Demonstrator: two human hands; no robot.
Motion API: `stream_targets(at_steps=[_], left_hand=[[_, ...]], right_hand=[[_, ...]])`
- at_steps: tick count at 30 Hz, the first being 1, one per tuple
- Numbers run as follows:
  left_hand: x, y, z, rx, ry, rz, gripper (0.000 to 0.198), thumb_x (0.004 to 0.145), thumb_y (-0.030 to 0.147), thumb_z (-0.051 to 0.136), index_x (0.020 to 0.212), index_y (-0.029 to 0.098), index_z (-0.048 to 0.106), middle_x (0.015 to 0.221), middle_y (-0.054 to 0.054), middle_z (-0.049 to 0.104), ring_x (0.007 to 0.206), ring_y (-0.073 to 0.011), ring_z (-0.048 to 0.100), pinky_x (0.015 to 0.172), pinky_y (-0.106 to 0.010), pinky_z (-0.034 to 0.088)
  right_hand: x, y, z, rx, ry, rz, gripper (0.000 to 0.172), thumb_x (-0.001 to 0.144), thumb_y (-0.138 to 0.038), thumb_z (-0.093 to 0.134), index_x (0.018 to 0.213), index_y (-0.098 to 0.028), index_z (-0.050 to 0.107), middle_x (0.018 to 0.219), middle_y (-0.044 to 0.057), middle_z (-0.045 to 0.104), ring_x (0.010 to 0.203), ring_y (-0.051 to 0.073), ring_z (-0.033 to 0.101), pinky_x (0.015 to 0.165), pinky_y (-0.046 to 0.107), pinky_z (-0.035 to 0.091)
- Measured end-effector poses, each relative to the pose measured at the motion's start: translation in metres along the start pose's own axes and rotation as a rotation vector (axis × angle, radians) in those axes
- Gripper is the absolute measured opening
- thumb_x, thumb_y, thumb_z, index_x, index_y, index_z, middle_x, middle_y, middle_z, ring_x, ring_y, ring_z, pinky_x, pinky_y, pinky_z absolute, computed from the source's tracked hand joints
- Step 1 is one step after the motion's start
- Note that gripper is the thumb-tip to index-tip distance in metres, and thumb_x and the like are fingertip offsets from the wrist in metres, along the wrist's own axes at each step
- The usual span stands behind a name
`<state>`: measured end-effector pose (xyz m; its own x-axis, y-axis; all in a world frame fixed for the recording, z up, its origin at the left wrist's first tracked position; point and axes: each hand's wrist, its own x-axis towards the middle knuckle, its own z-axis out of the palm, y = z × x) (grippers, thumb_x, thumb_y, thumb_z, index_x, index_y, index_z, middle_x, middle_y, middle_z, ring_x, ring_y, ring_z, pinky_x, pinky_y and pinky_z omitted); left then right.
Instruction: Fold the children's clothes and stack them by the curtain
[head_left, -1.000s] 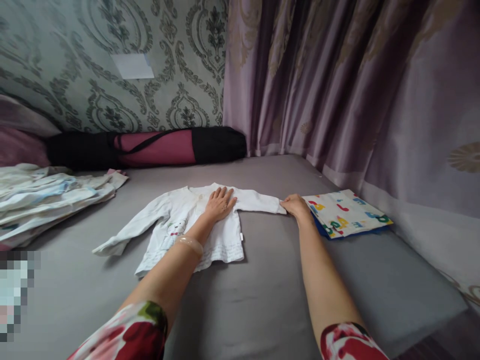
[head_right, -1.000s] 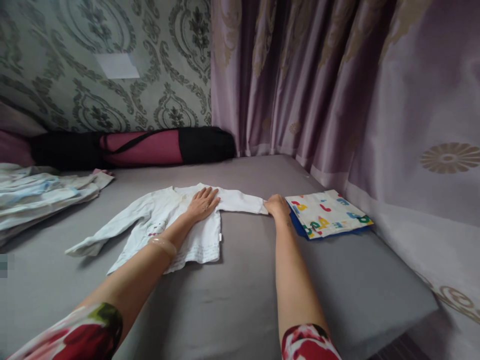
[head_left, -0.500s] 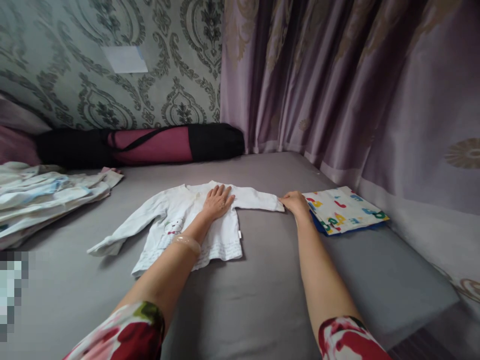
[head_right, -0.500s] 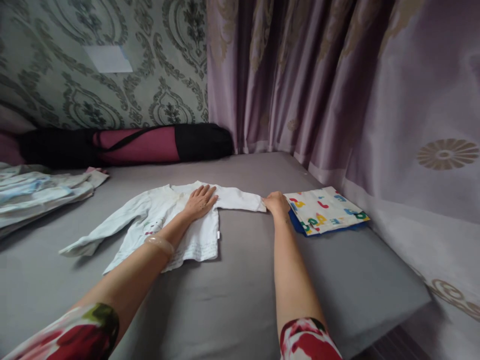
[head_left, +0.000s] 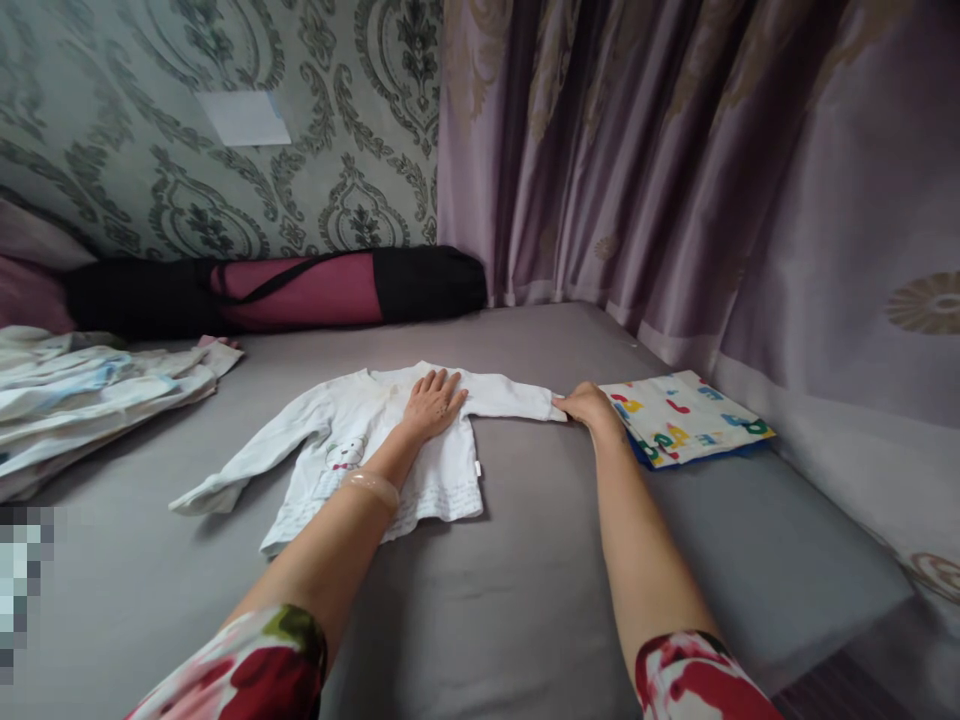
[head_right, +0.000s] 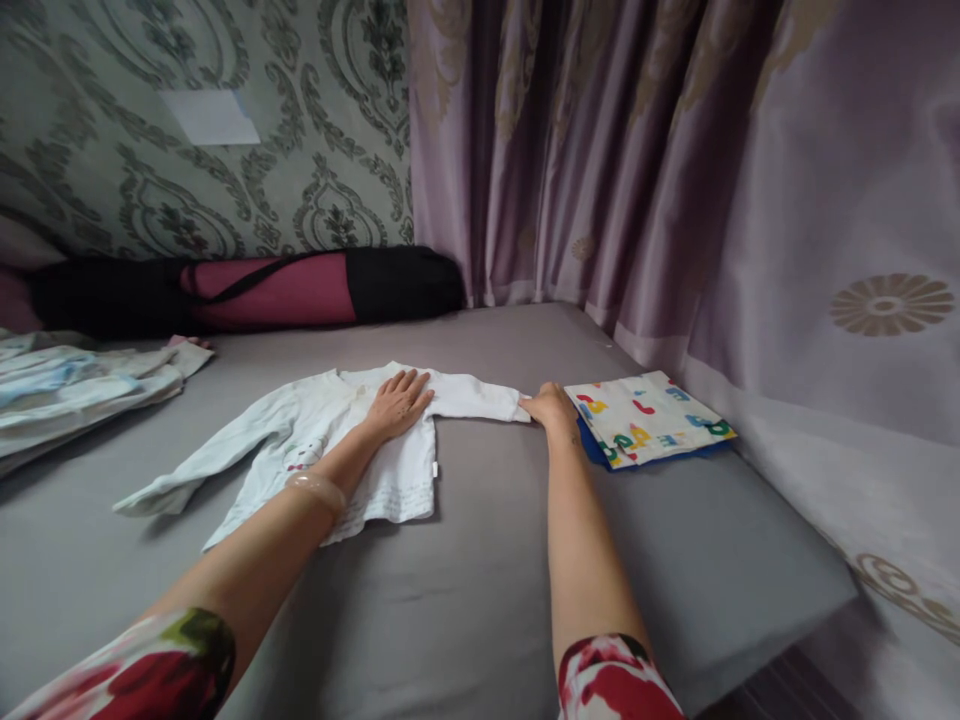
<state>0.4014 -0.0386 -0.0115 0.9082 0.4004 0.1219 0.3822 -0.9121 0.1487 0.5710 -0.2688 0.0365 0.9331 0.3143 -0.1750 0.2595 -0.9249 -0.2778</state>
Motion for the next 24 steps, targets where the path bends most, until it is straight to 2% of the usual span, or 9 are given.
stream_targets(at_steps=[4, 8, 14, 18, 24], left_hand=[[-0.001, 0.0, -0.001, -0.005, -0.001, -0.001, 0.058, 0.098, 0.051, 0.023, 0.147, 0.023, 0.035, 0.152, -0.009, 0.036, 0.141, -0.0293, 0.028, 0.114, -0.044, 0.024], [-0.001, 0.001, -0.001, -0.002, 0.008, -0.002, 0.056, 0.099, 0.048, 0.021, 0.147, 0.022, 0.036, 0.152, -0.009, 0.038, 0.141, -0.0285, 0.029, 0.114, -0.043, 0.024], [0.0, 0.002, 0.0, 0.02, 0.014, -0.005, 0.056, 0.099, 0.048, 0.021, 0.147, 0.022, 0.035, 0.151, -0.01, 0.039, 0.141, -0.0285, 0.031, 0.114, -0.043, 0.024], [0.0, 0.003, 0.001, 0.011, 0.011, -0.009, 0.057, 0.099, 0.048, 0.022, 0.147, 0.021, 0.035, 0.151, -0.011, 0.038, 0.141, -0.0289, 0.03, 0.114, -0.044, 0.023], [0.0, 0.002, -0.001, -0.015, -0.001, -0.018, 0.057, 0.099, 0.049, 0.02, 0.147, 0.022, 0.035, 0.152, -0.01, 0.037, 0.141, -0.0284, 0.03, 0.114, -0.045, 0.024]], right_hand=[[0.003, -0.002, 0.003, 0.037, -0.072, 0.01, 0.024, 0.073, -0.036, 0.065, 0.088, -0.02, 0.074, 0.085, 0.008, 0.072, 0.087, 0.023, 0.067, 0.064, 0.025, 0.045], [0.003, -0.006, 0.001, 0.069, -0.012, -0.006, 0.025, 0.069, -0.026, 0.063, 0.092, -0.022, 0.074, 0.091, 0.007, 0.073, 0.09, 0.022, 0.067, 0.066, 0.025, 0.045], [-0.009, -0.018, 0.001, 0.03, 0.055, 0.01, 0.031, 0.08, -0.036, 0.056, 0.101, -0.019, 0.072, 0.105, 0.015, 0.07, 0.099, 0.028, 0.066, 0.075, 0.031, 0.048], [-0.016, -0.024, 0.004, 0.015, 0.1, 0.008, 0.039, 0.085, -0.044, 0.053, 0.112, -0.021, 0.069, 0.114, 0.015, 0.068, 0.108, 0.029, 0.062, 0.082, 0.034, 0.048], [-0.009, -0.007, -0.005, 0.031, 0.078, 0.049, 0.034, 0.084, -0.041, 0.055, 0.105, -0.022, 0.072, 0.112, 0.015, 0.069, 0.105, 0.03, 0.064, 0.08, 0.035, 0.048]])
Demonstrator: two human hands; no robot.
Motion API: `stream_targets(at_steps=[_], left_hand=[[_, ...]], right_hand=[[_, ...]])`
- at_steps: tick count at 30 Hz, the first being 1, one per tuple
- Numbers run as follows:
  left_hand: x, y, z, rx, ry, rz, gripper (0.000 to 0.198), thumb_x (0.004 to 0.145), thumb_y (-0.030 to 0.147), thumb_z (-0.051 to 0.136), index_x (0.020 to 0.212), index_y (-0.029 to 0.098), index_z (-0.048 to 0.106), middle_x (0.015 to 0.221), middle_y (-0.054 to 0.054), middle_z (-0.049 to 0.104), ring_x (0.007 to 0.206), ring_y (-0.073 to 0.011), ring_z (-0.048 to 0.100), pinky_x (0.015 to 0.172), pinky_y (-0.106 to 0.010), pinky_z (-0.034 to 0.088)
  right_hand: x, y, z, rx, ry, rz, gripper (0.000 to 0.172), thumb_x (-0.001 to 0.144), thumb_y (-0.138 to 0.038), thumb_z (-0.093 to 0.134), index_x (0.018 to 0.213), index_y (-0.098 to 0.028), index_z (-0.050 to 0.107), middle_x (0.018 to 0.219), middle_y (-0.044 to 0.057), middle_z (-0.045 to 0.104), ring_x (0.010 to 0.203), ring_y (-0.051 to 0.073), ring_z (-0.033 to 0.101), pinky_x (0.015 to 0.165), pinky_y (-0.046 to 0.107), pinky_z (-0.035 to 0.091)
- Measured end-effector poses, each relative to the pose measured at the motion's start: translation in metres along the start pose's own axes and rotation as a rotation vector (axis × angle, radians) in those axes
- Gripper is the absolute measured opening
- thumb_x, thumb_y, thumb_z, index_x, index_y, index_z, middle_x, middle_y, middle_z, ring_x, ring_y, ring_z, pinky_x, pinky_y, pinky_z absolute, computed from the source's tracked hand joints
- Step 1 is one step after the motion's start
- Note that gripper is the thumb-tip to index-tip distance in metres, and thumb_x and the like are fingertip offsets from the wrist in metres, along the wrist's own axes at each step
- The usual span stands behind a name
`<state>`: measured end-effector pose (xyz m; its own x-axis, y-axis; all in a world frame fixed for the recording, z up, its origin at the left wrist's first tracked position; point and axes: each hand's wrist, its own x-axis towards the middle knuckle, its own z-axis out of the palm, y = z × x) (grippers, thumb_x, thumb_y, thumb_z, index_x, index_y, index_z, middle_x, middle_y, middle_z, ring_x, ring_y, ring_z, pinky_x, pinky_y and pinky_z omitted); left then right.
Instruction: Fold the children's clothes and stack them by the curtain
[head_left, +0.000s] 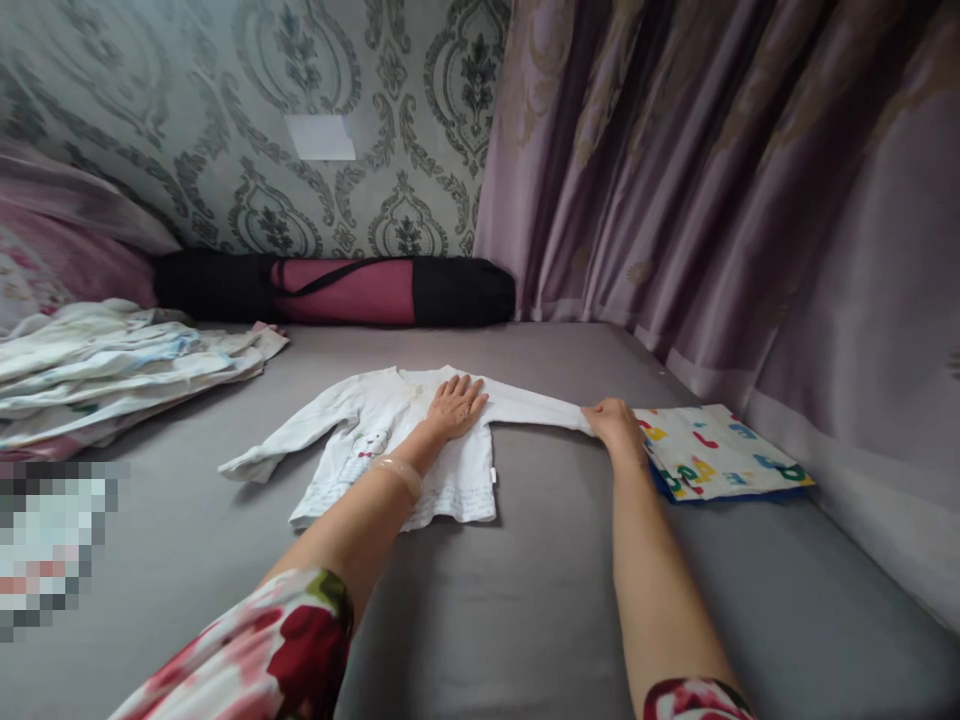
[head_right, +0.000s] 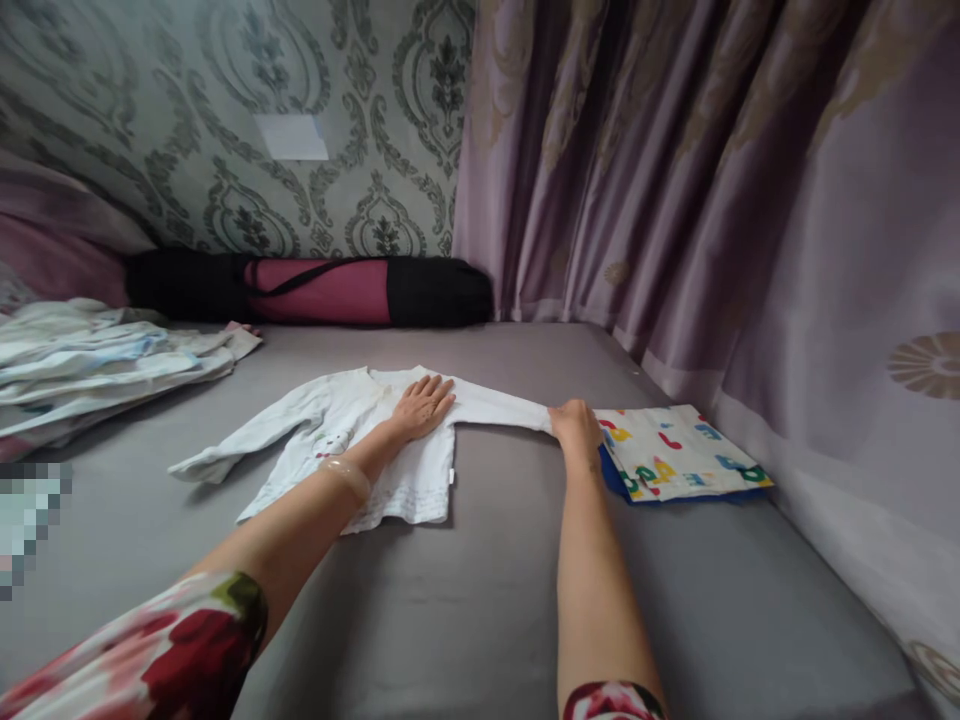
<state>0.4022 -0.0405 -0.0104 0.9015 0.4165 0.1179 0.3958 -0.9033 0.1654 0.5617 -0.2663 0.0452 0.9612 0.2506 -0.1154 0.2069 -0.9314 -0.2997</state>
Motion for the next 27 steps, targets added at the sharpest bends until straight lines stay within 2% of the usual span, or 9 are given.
stream_targets(at_steps=[5, 9, 11, 16, 20, 24, 27], left_hand=[[-0.001, 0.001, -0.002, 0.018, 0.01, 0.018, 0.058, 0.099, 0.049, 0.021, 0.147, 0.02, 0.035, 0.151, -0.011, 0.039, 0.141, -0.0288, 0.03, 0.114, -0.043, 0.024], [-0.001, 0.001, -0.002, 0.02, 0.001, 0.015, 0.058, 0.099, 0.05, 0.021, 0.147, 0.021, 0.034, 0.151, -0.011, 0.038, 0.141, -0.0283, 0.029, 0.114, -0.044, 0.024], [-0.001, 0.001, -0.003, 0.023, -0.014, 0.011, 0.058, 0.099, 0.05, 0.022, 0.148, 0.021, 0.033, 0.152, -0.011, 0.036, 0.142, -0.0284, 0.028, 0.113, -0.045, 0.024], [0.003, 0.001, -0.007, -0.002, -0.022, 0.024, 0.054, 0.099, 0.047, 0.027, 0.145, 0.02, 0.037, 0.149, -0.013, 0.04, 0.139, -0.0282, 0.032, 0.112, -0.044, 0.027], [0.008, 0.004, -0.01, -0.053, 0.008, -0.012, 0.048, 0.1, 0.041, 0.025, 0.139, 0.02, 0.044, 0.143, -0.012, 0.047, 0.134, -0.0248, 0.039, 0.109, -0.043, 0.031], [0.01, 0.009, -0.009, -0.063, 0.03, -0.029, 0.049, 0.1, 0.039, 0.023, 0.139, 0.016, 0.043, 0.149, -0.01, 0.041, 0.14, -0.0254, 0.031, 0.114, -0.044, 0.023], [0.011, 0.011, -0.007, -0.084, -0.015, 0.007, 0.053, 0.101, 0.041, 0.021, 0.143, 0.015, 0.039, 0.152, -0.01, 0.038, 0.142, -0.0242, 0.028, 0.116, -0.043, 0.021]], right_hand=[[0.004, 0.008, 0.0, -0.025, -0.032, -0.001, 0.035, 0.086, -0.041, 0.053, 0.108, -0.021, 0.071, 0.114, 0.014, 0.068, 0.108, 0.028, 0.063, 0.082, 0.033, 0.048], [0.007, 0.007, 0.007, -0.058, -0.053, -0.014, 0.042, 0.086, -0.045, 0.053, 0.116, -0.019, 0.067, 0.121, 0.015, 0.065, 0.111, 0.028, 0.061, 0.083, 0.034, 0.048], [0.009, 0.009, 0.009, -0.061, -0.058, -0.043, 0.041, 0.085, -0.046, 0.054, 0.113, -0.019, 0.068, 0.118, 0.015, 0.067, 0.109, 0.027, 0.062, 0.082, 0.033, 0.047], [0.015, 0.012, 0.009, 0.007, -0.056, -0.11, 0.026, 0.08, -0.037, 0.059, 0.094, -0.021, 0.072, 0.098, 0.009, 0.073, 0.095, 0.023, 0.066, 0.073, 0.027, 0.045], [0.016, -0.002, 0.01, 0.138, 0.066, -0.092, 0.026, 0.081, -0.036, 0.055, 0.095, -0.018, 0.069, 0.097, 0.01, 0.072, 0.093, 0.023, 0.065, 0.074, 0.025, 0.044], [0.004, -0.022, 0.016, 0.229, 0.202, -0.043, 0.03, 0.087, -0.029, 0.048, 0.108, -0.012, 0.061, 0.102, 0.014, 0.069, 0.098, 0.024, 0.064, 0.081, 0.026, 0.044], [-0.005, -0.024, 0.021, 0.241, 0.27, -0.069, 0.033, 0.095, -0.028, 0.039, 0.12, -0.013, 0.053, 0.109, 0.015, 0.066, 0.102, 0.026, 0.063, 0.082, 0.029, 0.044]])
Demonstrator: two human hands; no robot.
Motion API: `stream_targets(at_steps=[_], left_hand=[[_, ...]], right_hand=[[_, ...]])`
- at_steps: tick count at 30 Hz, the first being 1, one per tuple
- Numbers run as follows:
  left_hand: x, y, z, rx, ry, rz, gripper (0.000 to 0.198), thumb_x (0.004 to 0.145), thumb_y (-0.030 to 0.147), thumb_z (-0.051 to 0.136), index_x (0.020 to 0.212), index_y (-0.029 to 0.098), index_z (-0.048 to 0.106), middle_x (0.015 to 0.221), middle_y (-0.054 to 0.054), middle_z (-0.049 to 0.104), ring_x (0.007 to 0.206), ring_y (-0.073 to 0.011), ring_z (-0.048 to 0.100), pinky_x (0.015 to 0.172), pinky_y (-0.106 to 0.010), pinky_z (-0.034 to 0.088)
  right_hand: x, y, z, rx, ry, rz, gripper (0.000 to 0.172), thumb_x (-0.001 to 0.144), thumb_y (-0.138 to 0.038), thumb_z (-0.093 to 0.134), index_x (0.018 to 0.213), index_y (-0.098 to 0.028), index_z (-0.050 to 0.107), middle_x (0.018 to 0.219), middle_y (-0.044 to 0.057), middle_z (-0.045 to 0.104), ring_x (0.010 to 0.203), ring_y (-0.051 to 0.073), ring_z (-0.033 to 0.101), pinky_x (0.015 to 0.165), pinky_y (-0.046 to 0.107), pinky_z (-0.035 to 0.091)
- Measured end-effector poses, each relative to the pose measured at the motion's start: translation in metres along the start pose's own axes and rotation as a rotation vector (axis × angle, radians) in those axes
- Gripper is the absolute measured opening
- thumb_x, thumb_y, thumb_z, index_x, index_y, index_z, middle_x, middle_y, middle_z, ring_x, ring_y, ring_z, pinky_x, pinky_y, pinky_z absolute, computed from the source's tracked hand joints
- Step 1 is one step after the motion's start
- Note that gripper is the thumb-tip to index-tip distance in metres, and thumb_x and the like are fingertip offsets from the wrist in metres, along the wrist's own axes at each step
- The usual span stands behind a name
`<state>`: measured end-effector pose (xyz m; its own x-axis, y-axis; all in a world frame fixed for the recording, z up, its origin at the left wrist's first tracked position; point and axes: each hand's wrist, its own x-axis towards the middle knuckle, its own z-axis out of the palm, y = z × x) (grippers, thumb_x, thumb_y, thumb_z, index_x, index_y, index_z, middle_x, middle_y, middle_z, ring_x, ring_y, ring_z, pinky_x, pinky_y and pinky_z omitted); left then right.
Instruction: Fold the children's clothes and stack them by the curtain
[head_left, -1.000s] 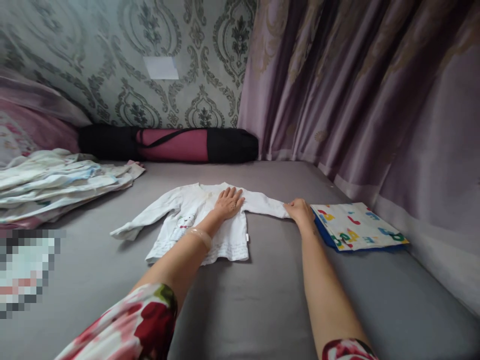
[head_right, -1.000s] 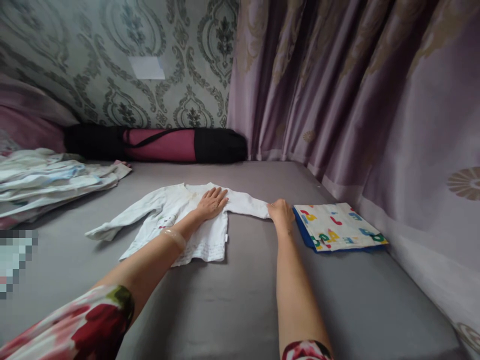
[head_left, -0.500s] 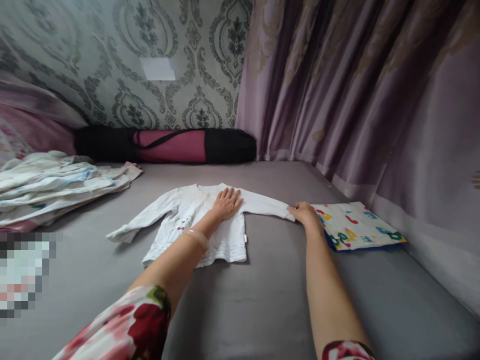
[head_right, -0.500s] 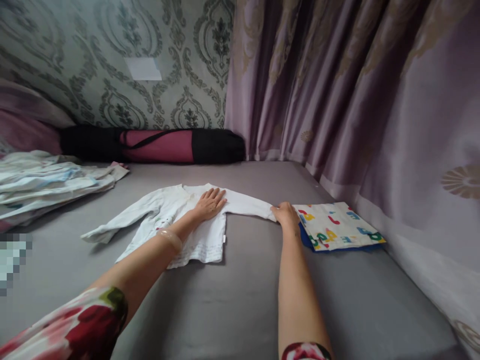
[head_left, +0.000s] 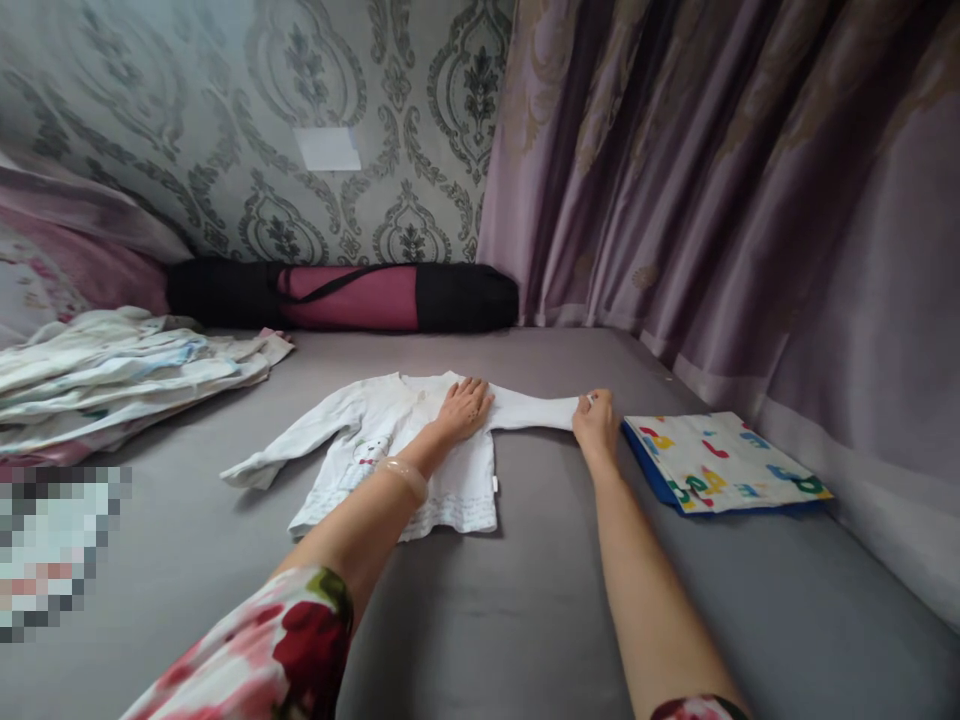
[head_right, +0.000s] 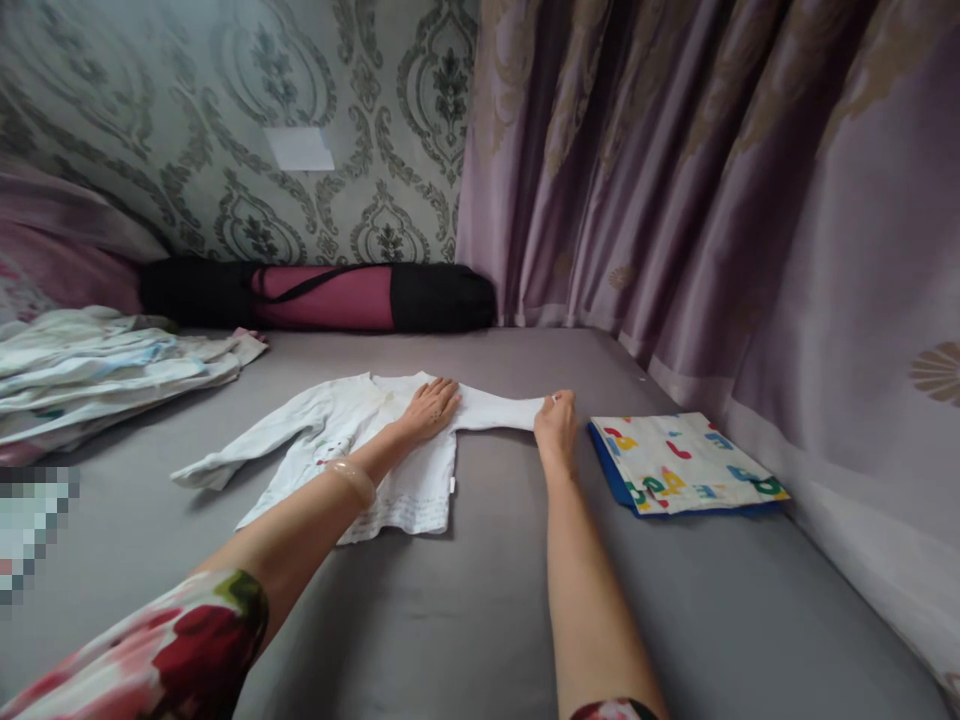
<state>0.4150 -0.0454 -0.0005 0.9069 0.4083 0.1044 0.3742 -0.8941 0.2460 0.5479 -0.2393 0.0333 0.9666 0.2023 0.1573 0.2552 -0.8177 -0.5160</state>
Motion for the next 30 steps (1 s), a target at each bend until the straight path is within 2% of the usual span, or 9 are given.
stream_targets(at_steps=[2, 6, 9, 14, 19, 22, 25, 28, 30], left_hand=[[0.0, 0.0, 0.003, 0.002, -0.021, 0.017, 0.055, 0.1, 0.043, 0.02, 0.145, 0.016, 0.036, 0.153, -0.01, 0.036, 0.142, -0.024, 0.028, 0.116, -0.044, 0.021], [-0.001, -0.002, 0.008, 0.044, 0.0, 0.036, 0.06, 0.099, 0.049, 0.02, 0.146, 0.016, 0.034, 0.154, -0.01, 0.035, 0.143, -0.0258, 0.027, 0.116, -0.045, 0.02], [-0.001, -0.002, 0.009, 0.059, 0.0, 0.043, 0.065, 0.097, 0.055, 0.019, 0.148, 0.015, 0.032, 0.154, -0.011, 0.034, 0.143, -0.0267, 0.026, 0.116, -0.045, 0.018], [0.0, 0.0, 0.004, 0.053, -0.058, 0.038, 0.074, 0.093, 0.065, 0.023, 0.148, 0.015, 0.03, 0.155, -0.013, 0.03, 0.144, -0.0297, 0.022, 0.116, -0.047, 0.016], [0.004, 0.01, -0.005, 0.064, -0.093, 0.013, 0.066, 0.093, 0.059, 0.032, 0.142, 0.014, 0.038, 0.153, -0.016, 0.032, 0.141, -0.0321, 0.027, 0.113, -0.05, 0.021], [0.006, 0.019, -0.011, 0.063, -0.134, -0.03, 0.064, 0.092, 0.056, 0.036, 0.139, 0.012, 0.041, 0.151, -0.019, 0.034, 0.139, -0.0333, 0.03, 0.111, -0.051, 0.023], [0.005, 0.022, -0.02, 0.046, -0.151, -0.072, 0.064, 0.093, 0.057, 0.033, 0.136, 0.011, 0.043, 0.147, -0.021, 0.037, 0.138, -0.0325, 0.032, 0.111, -0.05, 0.024], [-0.007, 0.012, -0.037, 0.003, -0.165, -0.068, 0.063, 0.093, 0.057, 0.034, 0.137, 0.013, 0.044, 0.146, -0.02, 0.04, 0.137, -0.0315, 0.034, 0.111, -0.05, 0.025], [-0.023, -0.005, -0.052, -0.019, -0.175, -0.049, 0.061, 0.091, 0.054, 0.042, 0.137, 0.014, 0.044, 0.144, -0.019, 0.044, 0.136, -0.0307, 0.037, 0.111, -0.048, 0.027]], right_hand=[[-0.004, 0.004, 0.0, -0.025, 0.023, 0.005, 0.034, 0.098, -0.028, 0.033, 0.123, -0.015, 0.05, 0.114, 0.015, 0.064, 0.104, 0.027, 0.063, 0.082, 0.032, 0.045], [-0.007, 0.014, 0.001, -0.101, -0.04, 0.055, 0.034, 0.099, -0.024, 0.028, 0.122, -0.015, 0.052, 0.114, 0.017, 0.063, 0.103, 0.03, 0.063, 0.08, 0.036, 0.047], [-0.008, 0.016, 0.003, -0.144, -0.041, 0.049, 0.036, 0.099, -0.023, 0.027, 0.122, -0.014, 0.053, 0.115, 0.018, 0.063, 0.103, 0.03, 0.064, 0.081, 0.037, 0.048], [-0.008, 0.014, 0.007, -0.231, -0.034, 0.052, 0.036, 0.098, -0.021, 0.029, 0.119, -0.013, 0.057, 0.115, 0.018, 0.061, 0.103, 0.029, 0.063, 0.083, 0.039, 0.049], [-0.008, 0.016, 0.004, -0.307, -0.052, 0.031, 0.038, 0.096, -0.015, 0.03, 0.118, -0.009, 0.06, 0.115, 0.021, 0.06, 0.104, 0.03, 0.062, 0.082, 0.041, 0.048], [-0.009, 0.012, 0.005, -0.395, 0.049, -0.093, 0.039, 0.093, -0.011, 0.031, 0.111, -0.004, 0.064, 0.117, 0.025, 0.058, 0.111, 0.034, 0.057, 0.089, 0.045, 0.044], [-0.015, -0.004, 0.013, -0.382, 0.087, -0.341, 0.042, 0.096, -0.017, 0.029, 0.121, -0.006, 0.061, 0.131, 0.024, 0.053, 0.12, 0.033, 0.051, 0.097, 0.046, 0.039], [-0.028, -0.024, 0.029, -0.327, -0.072, -0.626, 0.047, 0.1, -0.03, 0.027, 0.14, -0.014, 0.047, 0.15, 0.016, 0.038, 0.137, 0.03, 0.035, 0.108, 0.048, 0.03], [-0.037, -0.031, 0.039, -0.336, -0.215, -0.698, 0.051, 0.1, -0.037, 0.025, 0.146, -0.019, 0.039, 0.156, 0.011, 0.029, 0.144, 0.029, 0.022, 0.113, 0.054, 0.02]])
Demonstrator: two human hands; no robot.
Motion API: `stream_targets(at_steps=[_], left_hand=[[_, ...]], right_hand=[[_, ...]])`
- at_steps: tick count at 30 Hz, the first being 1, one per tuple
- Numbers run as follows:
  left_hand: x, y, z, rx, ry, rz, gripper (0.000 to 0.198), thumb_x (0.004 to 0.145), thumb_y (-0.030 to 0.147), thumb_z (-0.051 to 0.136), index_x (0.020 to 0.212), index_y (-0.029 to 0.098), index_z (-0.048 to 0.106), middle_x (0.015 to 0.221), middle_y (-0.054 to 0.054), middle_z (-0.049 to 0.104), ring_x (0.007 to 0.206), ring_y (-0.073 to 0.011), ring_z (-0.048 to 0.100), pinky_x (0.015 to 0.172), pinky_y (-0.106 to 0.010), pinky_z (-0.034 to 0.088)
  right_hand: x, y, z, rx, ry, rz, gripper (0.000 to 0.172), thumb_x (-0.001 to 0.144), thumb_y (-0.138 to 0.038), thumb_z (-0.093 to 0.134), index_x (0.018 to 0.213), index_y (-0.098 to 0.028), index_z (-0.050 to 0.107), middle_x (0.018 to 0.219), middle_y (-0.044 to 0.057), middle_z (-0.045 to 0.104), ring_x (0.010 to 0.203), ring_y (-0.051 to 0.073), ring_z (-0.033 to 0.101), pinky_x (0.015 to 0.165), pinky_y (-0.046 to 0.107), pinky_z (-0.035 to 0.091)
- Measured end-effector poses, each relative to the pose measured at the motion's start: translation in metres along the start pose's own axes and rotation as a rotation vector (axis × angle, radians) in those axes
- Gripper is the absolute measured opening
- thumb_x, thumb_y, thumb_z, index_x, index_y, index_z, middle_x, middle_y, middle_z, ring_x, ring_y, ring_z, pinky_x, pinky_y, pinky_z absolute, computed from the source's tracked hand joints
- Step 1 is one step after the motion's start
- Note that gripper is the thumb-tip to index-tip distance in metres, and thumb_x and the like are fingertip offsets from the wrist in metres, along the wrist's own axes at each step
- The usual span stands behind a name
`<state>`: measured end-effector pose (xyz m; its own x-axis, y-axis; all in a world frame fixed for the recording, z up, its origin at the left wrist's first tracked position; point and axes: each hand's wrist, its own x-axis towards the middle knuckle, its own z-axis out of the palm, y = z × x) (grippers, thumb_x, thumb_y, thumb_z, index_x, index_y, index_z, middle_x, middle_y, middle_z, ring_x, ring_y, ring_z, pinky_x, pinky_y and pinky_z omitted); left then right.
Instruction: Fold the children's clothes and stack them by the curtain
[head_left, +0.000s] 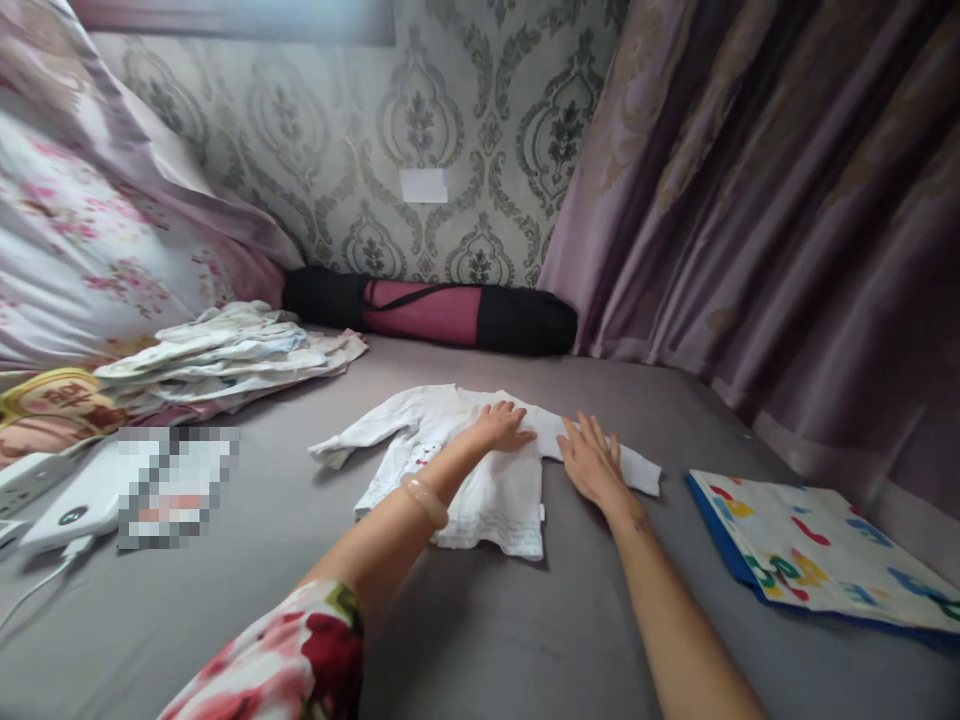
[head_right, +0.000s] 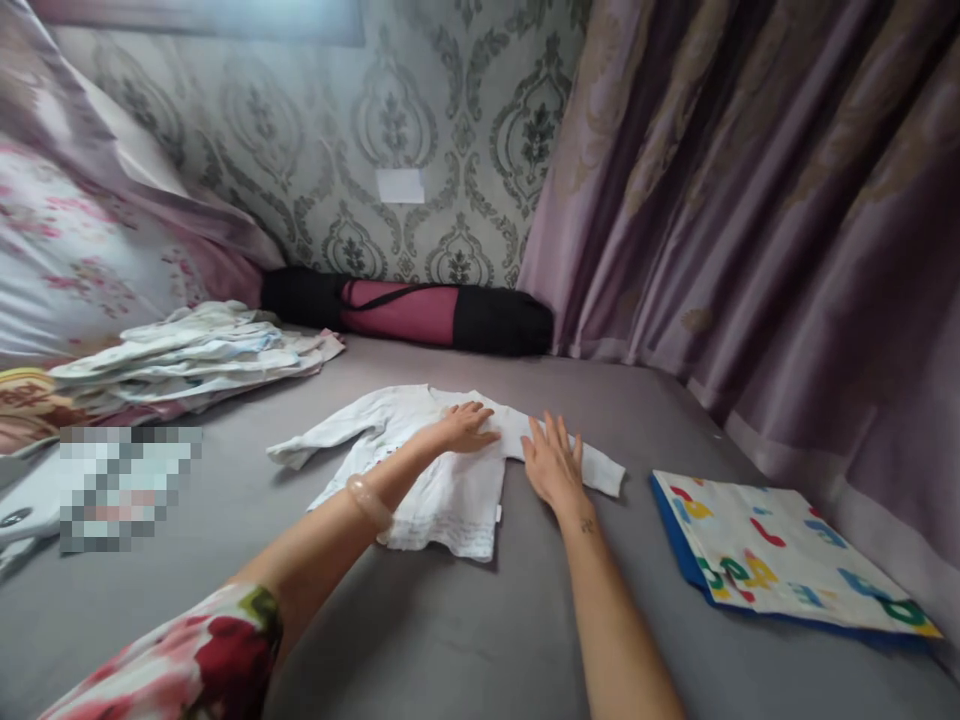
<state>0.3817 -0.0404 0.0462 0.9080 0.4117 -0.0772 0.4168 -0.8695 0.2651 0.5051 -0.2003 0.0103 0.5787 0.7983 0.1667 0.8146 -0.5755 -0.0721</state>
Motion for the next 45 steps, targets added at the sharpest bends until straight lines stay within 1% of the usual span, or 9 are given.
stream_targets(at_steps=[5, 11, 14, 17, 21, 26, 32, 39, 45], left_hand=[[-0.059, -0.074, -0.033, -0.061, 0.134, -0.085, 0.051, 0.09, 0.042, 0.048, 0.132, 0.013, 0.051, 0.136, -0.016, 0.054, 0.127, -0.0253, 0.049, 0.106, -0.033, 0.035], [-0.12, -0.168, -0.046, -0.132, 0.269, -0.608, 0.042, 0.088, 0.039, 0.051, 0.121, 0.014, 0.059, 0.128, -0.014, 0.062, 0.119, -0.026, 0.057, 0.095, -0.029, 0.042], [-0.139, -0.197, -0.042, -0.156, 0.271, -0.722, 0.036, 0.088, 0.035, 0.05, 0.11, 0.01, 0.064, 0.111, -0.015, 0.069, 0.104, -0.0263, 0.063, 0.083, -0.028, 0.046], [-0.15, -0.212, -0.037, -0.196, 0.247, -0.761, 0.029, 0.086, 0.031, 0.048, 0.094, 0.012, 0.068, 0.089, -0.011, 0.072, 0.085, -0.0229, 0.067, 0.071, -0.026, 0.047], [-0.154, -0.223, -0.03, -0.301, 0.266, -0.796, 0.025, 0.082, 0.027, 0.049, 0.089, 0.013, 0.069, 0.075, -0.008, 0.07, 0.076, -0.0214, 0.066, 0.061, -0.024, 0.045], [-0.155, -0.226, -0.026, -0.446, 0.293, -0.773, 0.021, 0.076, 0.026, 0.051, 0.081, 0.015, 0.069, 0.067, -0.004, 0.068, 0.072, -0.0183, 0.065, 0.055, -0.021, 0.042], [-0.153, -0.217, -0.025, -0.548, 0.3, -0.698, 0.016, 0.075, 0.03, 0.058, 0.076, 0.016, 0.065, 0.065, -0.003, 0.066, 0.067, -0.0174, 0.063, 0.053, -0.022, 0.04], [-0.139, -0.198, -0.019, -0.53, 0.225, -0.673, 0.022, 0.07, 0.033, 0.066, 0.085, 0.018, 0.061, 0.081, -0.004, 0.069, 0.073, -0.0178, 0.064, 0.055, -0.021, 0.041], [-0.134, -0.185, -0.019, -0.51, 0.223, -0.609, 0.01, 0.069, 0.025, 0.064, 0.075, 0.019, 0.059, 0.068, 0.0, 0.062, 0.067, -0.0159, 0.06, 0.054, -0.021, 0.039]], right_hand=[[-0.004, -0.004, 0.011, 0.016, -0.207, 0.034, 0.055, 0.1, -0.045, 0.017, 0.151, -0.028, 0.028, 0.159, 0.004, 0.022, 0.146, 0.029, 0.016, 0.113, 0.06, 0.015], [-0.003, 0.0, 0.011, -0.033, -0.233, 0.028, 0.055, 0.1, -0.043, 0.016, 0.151, -0.028, 0.026, 0.16, 0.004, 0.02, 0.146, 0.028, 0.015, 0.113, 0.06, 0.015], [0.005, 0.0, 0.003, -0.044, -0.276, 0.036, 0.054, 0.099, -0.041, 0.021, 0.15, -0.027, 0.029, 0.159, 0.005, 0.021, 0.145, 0.029, 0.018, 0.111, 0.06, 0.019], [0.021, -0.005, -0.013, -0.064, -0.345, 0.034, 0.05, 0.095, -0.033, 0.035, 0.143, -0.024, 0.042, 0.153, 0.01, 0.035, 0.137, 0.031, 0.036, 0.106, 0.054, 0.032], [0.048, -0.046, -0.027, -0.1, -0.287, -0.03, 0.04, 0.09, -0.016, 0.037, 0.121, -0.017, 0.063, 0.127, 0.015, 0.061, 0.121, 0.029, 0.054, 0.101, 0.045, 0.037], [0.074, -0.147, -0.007, 0.139, -0.149, -0.339, 0.046, 0.088, -0.005, 0.033, 0.127, -0.016, 0.058, 0.132, 0.01, 0.058, 0.123, 0.018, 0.05, 0.104, 0.026, 0.033], [0.096, -0.238, 0.018, 0.23, -0.169, -0.416, 0.054, 0.083, -0.001, 0.035, 0.134, -0.013, 0.05, 0.138, 0.01, 0.052, 0.129, 0.017, 0.043, 0.107, 0.028, 0.03], [0.103, -0.252, 0.045, 0.239, -0.155, -0.302, 0.049, 0.097, -0.019, 0.024, 0.143, -0.006, 0.038, 0.15, 0.016, 0.038, 0.14, 0.024, 0.03, 0.114, 0.039, 0.019], [0.097, -0.251, 0.053, 0.277, -0.113, -0.28, 0.054, 0.099, -0.031, 0.023, 0.145, -0.007, 0.036, 0.154, 0.012, 0.033, 0.143, 0.022, 0.024, 0.117, 0.038, 0.011]])
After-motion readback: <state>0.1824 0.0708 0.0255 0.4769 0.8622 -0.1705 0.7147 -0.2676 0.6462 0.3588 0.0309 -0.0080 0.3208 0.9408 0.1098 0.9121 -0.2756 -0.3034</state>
